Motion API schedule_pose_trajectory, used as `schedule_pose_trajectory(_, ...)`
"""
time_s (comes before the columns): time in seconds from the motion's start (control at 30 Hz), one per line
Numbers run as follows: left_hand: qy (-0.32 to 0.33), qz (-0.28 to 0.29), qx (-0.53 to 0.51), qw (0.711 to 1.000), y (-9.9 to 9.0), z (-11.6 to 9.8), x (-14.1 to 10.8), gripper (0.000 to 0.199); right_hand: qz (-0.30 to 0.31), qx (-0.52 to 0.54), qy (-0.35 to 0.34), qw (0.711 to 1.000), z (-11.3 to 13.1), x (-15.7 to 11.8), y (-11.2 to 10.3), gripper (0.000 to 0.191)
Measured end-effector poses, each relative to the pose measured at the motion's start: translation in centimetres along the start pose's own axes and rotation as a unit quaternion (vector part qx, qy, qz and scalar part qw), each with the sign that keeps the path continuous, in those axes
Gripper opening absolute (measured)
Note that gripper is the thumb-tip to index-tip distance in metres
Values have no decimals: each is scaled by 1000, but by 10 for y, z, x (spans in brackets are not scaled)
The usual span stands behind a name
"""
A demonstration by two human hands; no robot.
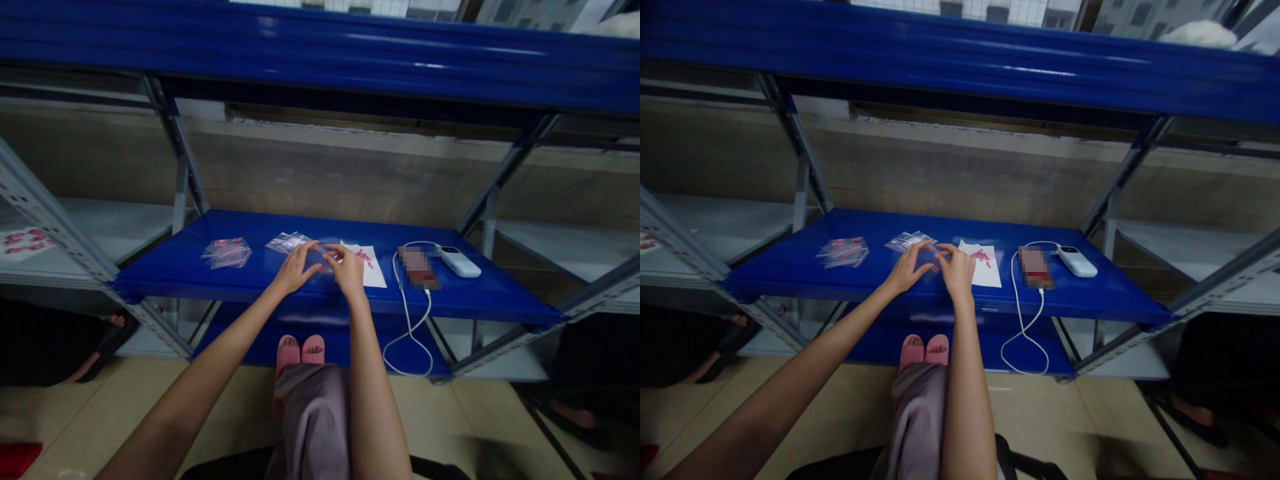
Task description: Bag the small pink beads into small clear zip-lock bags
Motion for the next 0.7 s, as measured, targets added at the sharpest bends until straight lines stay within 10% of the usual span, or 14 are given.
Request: schedule_pose_trajectory(0.7,-95,-137,-193,967,-12,-19,11,20,-46,170,-61,982,-7,0,-19,20)
Point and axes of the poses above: each hand's wrist, its own x-axis towards the middle knuckle, its own y-axis out of the palm, z = x × y, the point moved 3 cm from there along x, towards the middle knuckle, and after that the axes turned 8 degrees about -x, right-handed, at the moved point
